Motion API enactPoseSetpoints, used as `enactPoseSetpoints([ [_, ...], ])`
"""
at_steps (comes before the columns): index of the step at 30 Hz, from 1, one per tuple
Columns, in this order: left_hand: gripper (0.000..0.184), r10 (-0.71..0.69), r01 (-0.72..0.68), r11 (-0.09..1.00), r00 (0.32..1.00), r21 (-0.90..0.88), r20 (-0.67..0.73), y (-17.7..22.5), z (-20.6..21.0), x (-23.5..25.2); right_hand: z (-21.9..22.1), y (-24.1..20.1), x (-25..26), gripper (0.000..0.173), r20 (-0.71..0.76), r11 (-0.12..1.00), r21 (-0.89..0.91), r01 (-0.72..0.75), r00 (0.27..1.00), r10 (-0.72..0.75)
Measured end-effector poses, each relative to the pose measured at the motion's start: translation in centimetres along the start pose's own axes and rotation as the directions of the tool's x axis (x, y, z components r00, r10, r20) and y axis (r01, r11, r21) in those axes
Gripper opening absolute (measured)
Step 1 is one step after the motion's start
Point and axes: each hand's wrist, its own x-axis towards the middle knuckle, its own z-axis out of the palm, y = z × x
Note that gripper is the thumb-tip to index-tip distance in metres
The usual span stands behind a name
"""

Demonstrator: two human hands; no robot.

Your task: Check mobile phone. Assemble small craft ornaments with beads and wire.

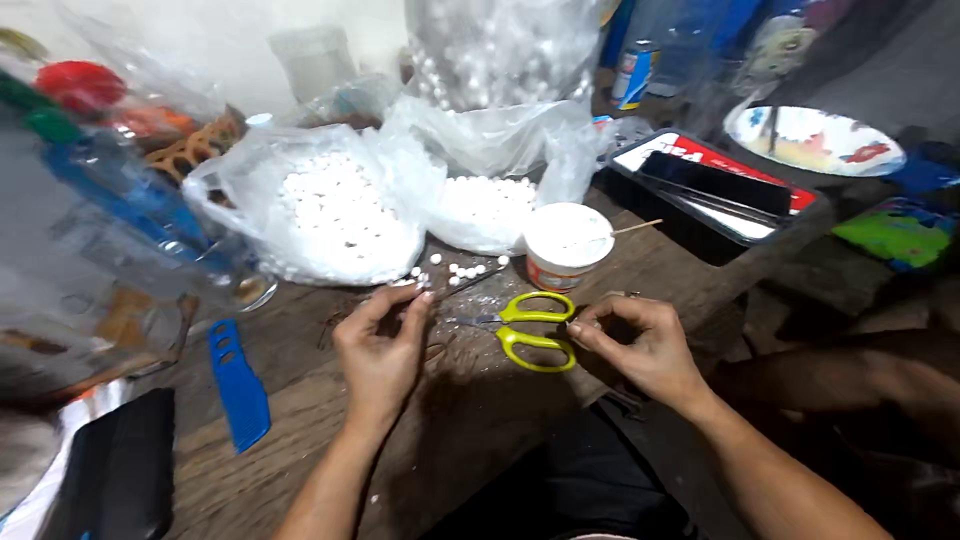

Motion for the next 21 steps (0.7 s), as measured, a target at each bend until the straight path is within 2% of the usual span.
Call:
enactPoseSetpoints([
  [4,0.008,0.074,-0.073,0.997,0.996,-0.012,0.040,-0.8,-0.2,0.0,-4.9,2.7,-0.3,0.014,-0.286,0.997,-0.008,-0.080,0.955,0.074],
  [6,0.009,0.082,-0.081,0.997,0.995,-0.003,0.059,-0.8,-0.2,0.0,-9.0,4.0,1.1,0.013,-0.427,0.987,-0.117,-0.114,0.903,0.054],
  [7,0.009,0.080,-0.081,0.997,0.995,0.007,0.065,-0.7,-0.2,0.0,-11.4,4.7,2.2,0.014,-0.450,0.971,-0.201,-0.126,0.893,0.023],
  [8,0.009,0.081,-0.082,0.997,0.994,0.013,0.072,-0.5,-0.1,0.0,-13.8,5.3,3.5,0.021,-0.419,0.946,-0.291,-0.142,0.908,0.008],
  [9,0.009,0.081,-0.082,0.996,0.994,0.016,0.077,-0.5,-0.1,0.0,-16.0,5.8,5.0,0.035,-0.343,0.920,-0.354,-0.166,0.938,0.037],
  [11,0.009,0.087,-0.088,0.996,0.993,0.018,0.081,-0.6,-0.1,-0.1,-19.2,6.6,8.4,0.069,-0.107,0.870,-0.434,-0.236,0.972,0.210],
  [13,0.008,0.076,-0.077,0.997,0.994,0.014,0.081,-0.8,-0.1,-0.1,-20.3,7.7,11.4,0.088,0.078,0.837,-0.447,-0.316,0.918,0.388],
  [15,0.008,0.038,-0.039,0.999,0.996,0.011,0.076,-0.9,-0.2,-0.1,-20.2,8.5,13.1,0.095,0.162,0.813,-0.436,-0.386,0.855,0.492],
  [16,0.009,0.023,-0.024,1.000,0.997,0.011,0.072,-1.0,-0.2,-0.1,-20.0,8.9,13.5,0.093,0.170,0.811,-0.430,-0.398,0.846,0.505],
  [21,0.010,0.020,-0.021,1.000,0.996,0.016,0.084,-1.4,-0.3,-0.1,-19.4,10.5,14.0,0.087,0.189,0.849,-0.407,-0.336,0.879,0.438],
])
